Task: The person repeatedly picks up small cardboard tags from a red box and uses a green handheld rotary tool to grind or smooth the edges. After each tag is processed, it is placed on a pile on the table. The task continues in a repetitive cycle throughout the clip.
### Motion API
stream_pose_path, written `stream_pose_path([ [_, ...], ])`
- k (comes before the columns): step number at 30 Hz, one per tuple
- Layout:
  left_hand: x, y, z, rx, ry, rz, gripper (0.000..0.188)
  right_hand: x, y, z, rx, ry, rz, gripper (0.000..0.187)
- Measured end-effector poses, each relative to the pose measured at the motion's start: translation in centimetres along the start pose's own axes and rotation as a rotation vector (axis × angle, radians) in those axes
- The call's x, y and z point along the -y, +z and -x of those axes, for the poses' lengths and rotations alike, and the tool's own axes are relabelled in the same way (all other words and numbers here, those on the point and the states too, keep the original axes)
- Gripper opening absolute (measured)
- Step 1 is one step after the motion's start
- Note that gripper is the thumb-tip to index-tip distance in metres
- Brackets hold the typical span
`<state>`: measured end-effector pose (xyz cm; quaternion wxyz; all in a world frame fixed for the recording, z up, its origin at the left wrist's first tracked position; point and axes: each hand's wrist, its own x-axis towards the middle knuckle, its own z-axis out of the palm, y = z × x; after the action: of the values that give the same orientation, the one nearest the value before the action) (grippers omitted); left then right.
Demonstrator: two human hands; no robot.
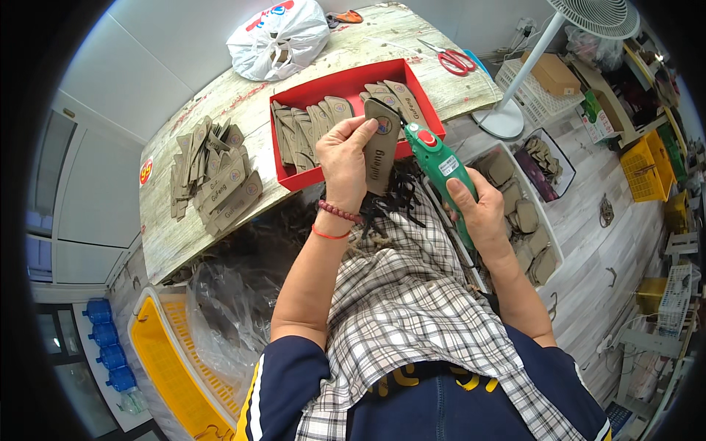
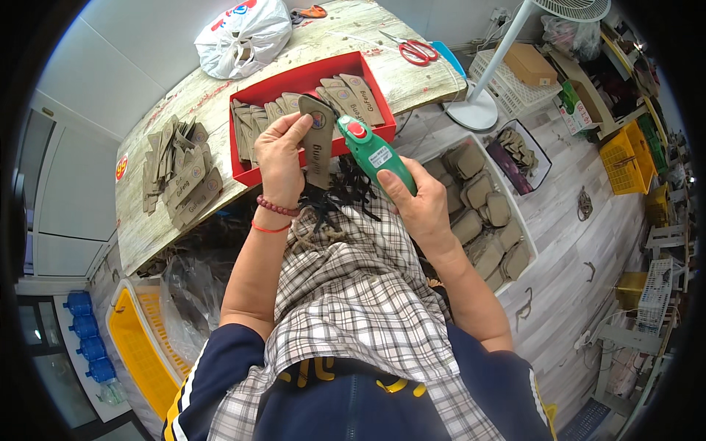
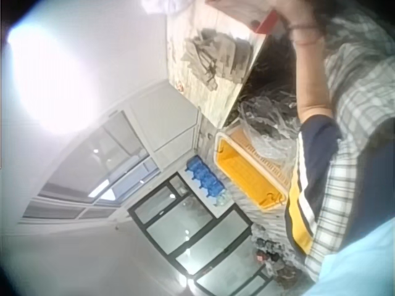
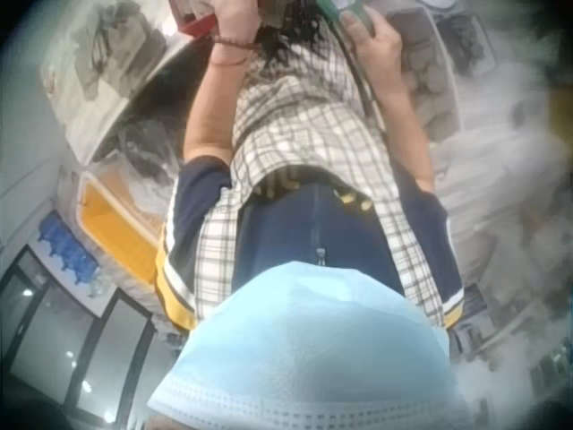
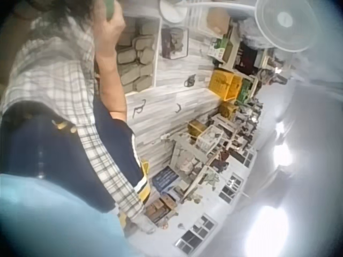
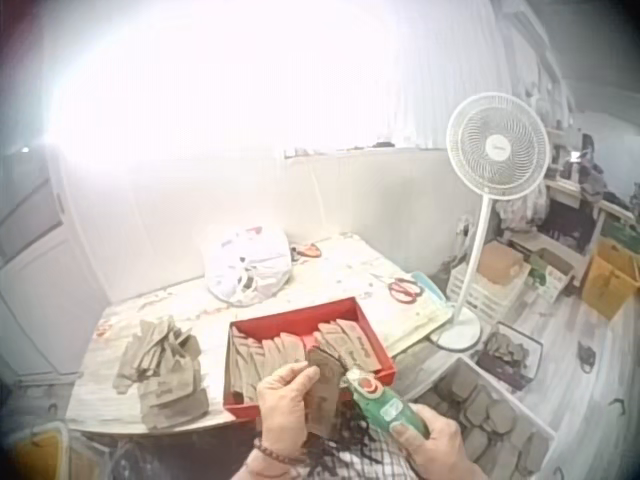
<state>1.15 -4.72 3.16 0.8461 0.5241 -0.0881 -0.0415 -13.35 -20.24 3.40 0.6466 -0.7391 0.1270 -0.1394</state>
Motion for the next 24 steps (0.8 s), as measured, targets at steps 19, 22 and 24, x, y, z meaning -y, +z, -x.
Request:
stream_pose_path([
  [19, -1.0, -2.3, -0.9, 0.284, -0.011, -0.465, 0.012, 0.5, -0.3, -0.5, 0.068, -0.028, 0.003, 0.045],
  [22, -3.2, -3.6, -1.8, 0.352, -0.014, -0.596, 0.011, 0.3, -0.5, -0.6, 0.039, -0.013, -0.009, 0.044],
  [24, -7.7, -4.5, -1.6, 0.192, -0.074, -0.606, 0.01, 0.0, -0.9, -0.6, -0.008, 0.009, -0.042, 0.043],
])
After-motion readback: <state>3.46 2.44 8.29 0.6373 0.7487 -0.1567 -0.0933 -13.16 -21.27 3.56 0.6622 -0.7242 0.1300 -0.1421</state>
